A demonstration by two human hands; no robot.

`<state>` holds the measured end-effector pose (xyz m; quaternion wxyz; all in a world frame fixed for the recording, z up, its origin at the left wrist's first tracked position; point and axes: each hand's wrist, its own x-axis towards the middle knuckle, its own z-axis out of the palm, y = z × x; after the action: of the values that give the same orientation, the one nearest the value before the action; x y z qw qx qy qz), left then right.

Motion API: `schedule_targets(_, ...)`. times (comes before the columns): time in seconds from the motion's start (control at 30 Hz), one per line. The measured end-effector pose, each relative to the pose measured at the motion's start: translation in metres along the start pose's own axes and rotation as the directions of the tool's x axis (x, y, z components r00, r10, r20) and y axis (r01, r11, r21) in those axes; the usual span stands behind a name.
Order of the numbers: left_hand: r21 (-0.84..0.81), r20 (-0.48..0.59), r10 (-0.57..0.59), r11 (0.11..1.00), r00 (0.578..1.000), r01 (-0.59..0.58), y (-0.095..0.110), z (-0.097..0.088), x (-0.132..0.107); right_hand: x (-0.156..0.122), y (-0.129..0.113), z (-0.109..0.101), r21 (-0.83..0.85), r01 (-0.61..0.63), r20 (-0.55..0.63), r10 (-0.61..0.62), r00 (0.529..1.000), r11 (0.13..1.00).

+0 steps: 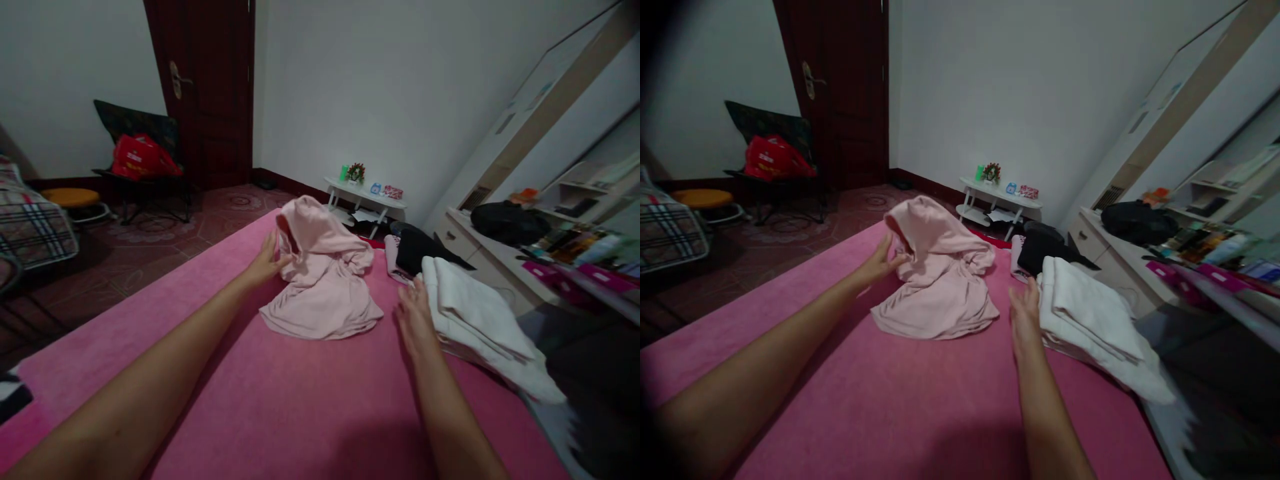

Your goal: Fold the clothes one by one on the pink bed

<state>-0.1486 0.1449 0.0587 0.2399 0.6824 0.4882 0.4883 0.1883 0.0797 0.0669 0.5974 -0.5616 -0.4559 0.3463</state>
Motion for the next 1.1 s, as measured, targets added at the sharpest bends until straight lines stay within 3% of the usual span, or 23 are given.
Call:
schedule_targets(0.07,0.148,-0.030,-0.028,0.989,0.999,0.032,-0.018,0.003,-0.003,-0.003,0.020,0.008,-0.175,0.028,0.108,-0.010,0.994,0.984)
schedule_targets(0.13,0.225,-0.086,-0.022,0.974,0.996,0.041,-0.026,0.005,-0.007,-0.009,0.035,0.016,-0.303,0.153,0.225,-0.085,0.971,0.941)
schedule_targets(0.23,0.319,-0.220,0.074,0.948,0.973,0.001,-0.019,0.006,-0.012,-0.015,0.045,0.024,-0.470,0.331,0.264,-0.228,0.937,0.818)
schedule_targets(0.3,0.353,-0.221,0.150,0.933,0.964,-0.064,-0.008,0.008,-0.016,-0.016,0.047,0.023,-0.548,0.377,0.302,-0.243,0.922,0.747)
schedule_targets(0.4,0.352,-0.001,0.147,0.926,0.989,-0.137,0.009,0.011,-0.020,-0.012,0.049,0.012,-0.577,0.431,0.418,-0.203,0.886,0.694)
schedule_targets(0.5,0.389,0.260,0.047,0.909,0.964,-0.150,0.019,0.015,-0.024,-0.007,0.049,0.001,-0.623,0.474,0.458,-0.200,0.866,0.623)
schedule_targets(0.6,0.432,0.469,-0.014,0.876,0.883,-0.215,0.025,0.016,-0.026,-0.005,0.048,-0.003,-0.679,0.503,0.479,-0.196,0.856,0.535)
schedule_targets(0.73,0.431,0.691,-0.040,0.825,0.722,-0.366,0.035,0.009,-0.029,-0.006,0.049,-0.002,-0.694,0.525,0.493,-0.206,0.845,0.492)
schedule_targets(0.8,0.474,0.727,-0.095,0.786,0.681,-0.396,0.044,0.007,-0.032,-0.007,0.049,0.000,-0.679,0.528,0.480,-0.236,0.845,0.510)
schedule_targets(0.9,0.529,0.732,-0.135,0.730,0.668,-0.432,0.055,0.011,-0.037,-0.010,0.044,0.003,-0.615,0.580,0.477,-0.334,0.813,0.534)
schedule_targets(1.0,0.523,0.709,-0.079,0.725,0.701,-0.447,0.059,0.017,-0.036,-0.012,0.027,0.006,-0.507,0.644,0.518,-0.396,0.759,0.572)
schedule_targets(1.1,0.442,0.671,-0.015,0.811,0.741,-0.383,0.063,0.011,-0.030,-0.016,0.000,0.007,-0.414,0.609,0.544,-0.353,0.762,0.676)
